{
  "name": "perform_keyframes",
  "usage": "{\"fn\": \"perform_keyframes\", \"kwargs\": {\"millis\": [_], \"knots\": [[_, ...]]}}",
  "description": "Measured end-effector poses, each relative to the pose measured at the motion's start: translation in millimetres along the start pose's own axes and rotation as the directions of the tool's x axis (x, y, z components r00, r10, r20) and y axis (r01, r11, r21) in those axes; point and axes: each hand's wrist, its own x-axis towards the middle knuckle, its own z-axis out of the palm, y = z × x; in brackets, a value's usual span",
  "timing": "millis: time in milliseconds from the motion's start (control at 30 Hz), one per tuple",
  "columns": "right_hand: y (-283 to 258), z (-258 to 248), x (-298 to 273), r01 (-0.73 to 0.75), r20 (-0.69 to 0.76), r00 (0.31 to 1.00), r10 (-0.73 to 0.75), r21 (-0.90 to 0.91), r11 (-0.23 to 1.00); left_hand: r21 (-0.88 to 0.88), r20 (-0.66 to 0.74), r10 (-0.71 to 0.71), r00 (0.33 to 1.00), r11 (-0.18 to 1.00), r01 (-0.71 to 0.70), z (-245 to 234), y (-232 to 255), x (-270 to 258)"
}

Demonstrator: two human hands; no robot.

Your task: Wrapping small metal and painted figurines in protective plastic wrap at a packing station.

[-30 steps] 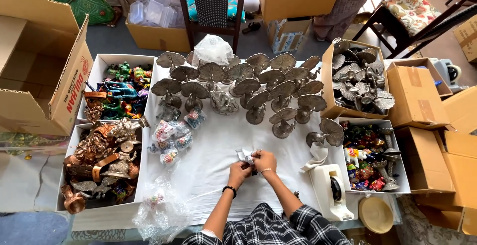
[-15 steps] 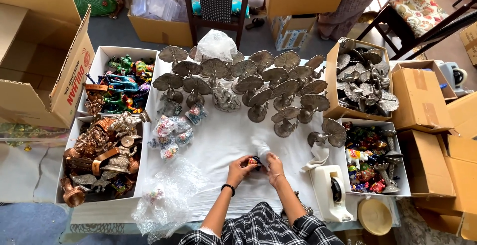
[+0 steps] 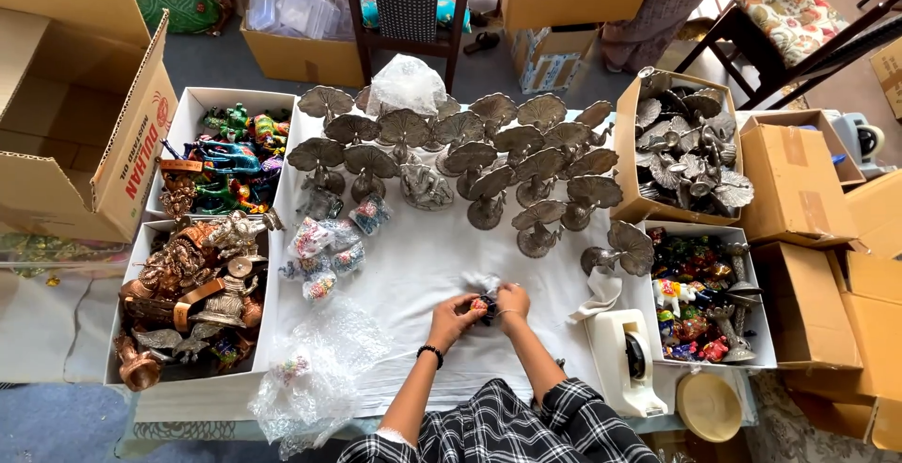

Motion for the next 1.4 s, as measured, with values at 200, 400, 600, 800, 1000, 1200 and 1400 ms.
{"fn": "perform_keyframes", "kwargs": {"millis": [200,400,600,800,1000,1200,1400], "knots": [[-37,-20,-30,0.081,0.254,0.954,-0.156,0.285,0.955,-0.015,0.017,-0.094,0.995,0.995,0.095,-3,-33,10],[-93,-43,-69,0.359,0.321,0.894,-0.313,-0.093,0.929,0.052,-0.026,-0.069,0.997,0.996,0.070,-2,-41,13],[-33,-27,-19,-0.060,0.358,0.933,-0.029,0.235,0.970,-0.084,0.039,-0.054,0.998,0.995,0.057,-9,-5,0],[-68,-41,-48,-0.022,0.365,0.928,-0.078,0.261,0.965,-0.261,0.081,-0.184,0.980,0.945,0.199,-18,-36,12],[-112,-74,-121,0.589,0.368,0.763,-0.531,-0.061,0.806,-0.479,0.082,-0.219,0.972,0.847,0.231,-23,-74,27],[-112,-68,-124,0.339,0.083,0.939,-0.333,-0.068,0.938,-0.587,0.078,-0.252,0.965,0.770,0.249,-25,-47,17],[-113,-48,-123,0.179,-0.133,0.979,-0.155,0.197,0.964,-0.712,0.093,-0.290,0.952,0.649,0.267,-28,-15,8]]}}
